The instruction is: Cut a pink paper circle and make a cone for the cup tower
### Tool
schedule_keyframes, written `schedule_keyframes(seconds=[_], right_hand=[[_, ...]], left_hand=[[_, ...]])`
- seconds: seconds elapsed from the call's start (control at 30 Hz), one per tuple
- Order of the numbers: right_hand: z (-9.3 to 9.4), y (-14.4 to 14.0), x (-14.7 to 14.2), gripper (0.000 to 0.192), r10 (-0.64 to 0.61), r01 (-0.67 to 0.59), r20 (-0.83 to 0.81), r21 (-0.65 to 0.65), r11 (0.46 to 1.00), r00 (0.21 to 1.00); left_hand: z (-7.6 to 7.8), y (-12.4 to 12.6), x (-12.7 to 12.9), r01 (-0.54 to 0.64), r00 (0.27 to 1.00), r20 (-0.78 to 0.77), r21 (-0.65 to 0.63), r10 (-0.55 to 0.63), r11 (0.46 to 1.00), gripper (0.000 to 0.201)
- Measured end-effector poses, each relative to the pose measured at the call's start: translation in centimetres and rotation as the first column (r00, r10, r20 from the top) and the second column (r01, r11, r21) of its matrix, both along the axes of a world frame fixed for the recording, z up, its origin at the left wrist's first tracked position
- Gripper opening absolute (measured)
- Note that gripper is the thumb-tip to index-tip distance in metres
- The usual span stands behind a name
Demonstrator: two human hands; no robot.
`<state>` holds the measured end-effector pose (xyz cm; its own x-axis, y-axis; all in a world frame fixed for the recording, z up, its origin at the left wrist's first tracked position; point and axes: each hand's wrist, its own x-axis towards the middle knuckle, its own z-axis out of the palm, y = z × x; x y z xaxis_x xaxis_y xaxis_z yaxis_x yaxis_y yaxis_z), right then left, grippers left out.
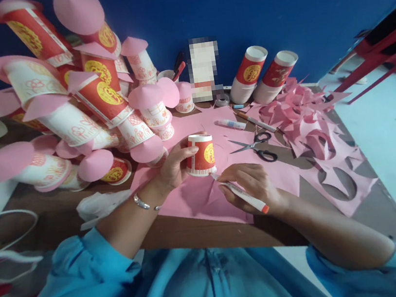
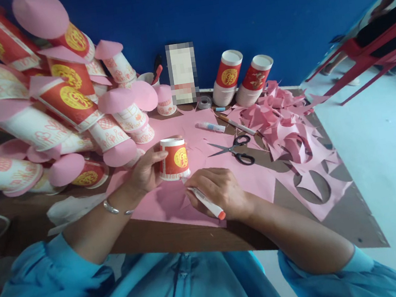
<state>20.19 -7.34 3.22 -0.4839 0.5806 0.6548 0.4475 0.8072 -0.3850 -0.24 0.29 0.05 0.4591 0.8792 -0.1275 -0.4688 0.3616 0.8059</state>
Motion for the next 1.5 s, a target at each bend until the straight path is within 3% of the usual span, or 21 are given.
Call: schedule_keyframes(seconds=[0.37, 0.8, 1.1, 1.5], right_hand=[[-0.12, -0.06, -0.26, 0.013, 0.036, -0.036, 0.011, 0.023, 0.999, 0.999], [-0.12, 0.03, -0.05, 0.016, -0.005, 0.007, -0.029, 0.086, 0.996, 1.0], [-0.01, 0.07, -0.17, 0.014, 0.016, -0.016, 0.005, 0.044, 0.999, 1.0], [-0.55, 0.21, -0.03, 0.017, -0.003, 0.003, -0.007, 0.077, 0.997, 1.0]], left_hand=[[0.17, -0.32, -0.08, -0.017, 0.999, -0.039, 0.01, 0.017, 1.0, 0.051], [0.21, -0.05, 0.14, -0.05, 0.999, 0.0, -0.034, 0.05, 0.998, 0.042], [0.22, -0.07, 0.15, -0.039, 0.999, 0.013, -0.05, 0.04, 0.998, 0.043], [0.0, -0.14, 0.06, -0.006, 1.0, -0.001, 0.0, 0.006, 1.0, 0.044]])
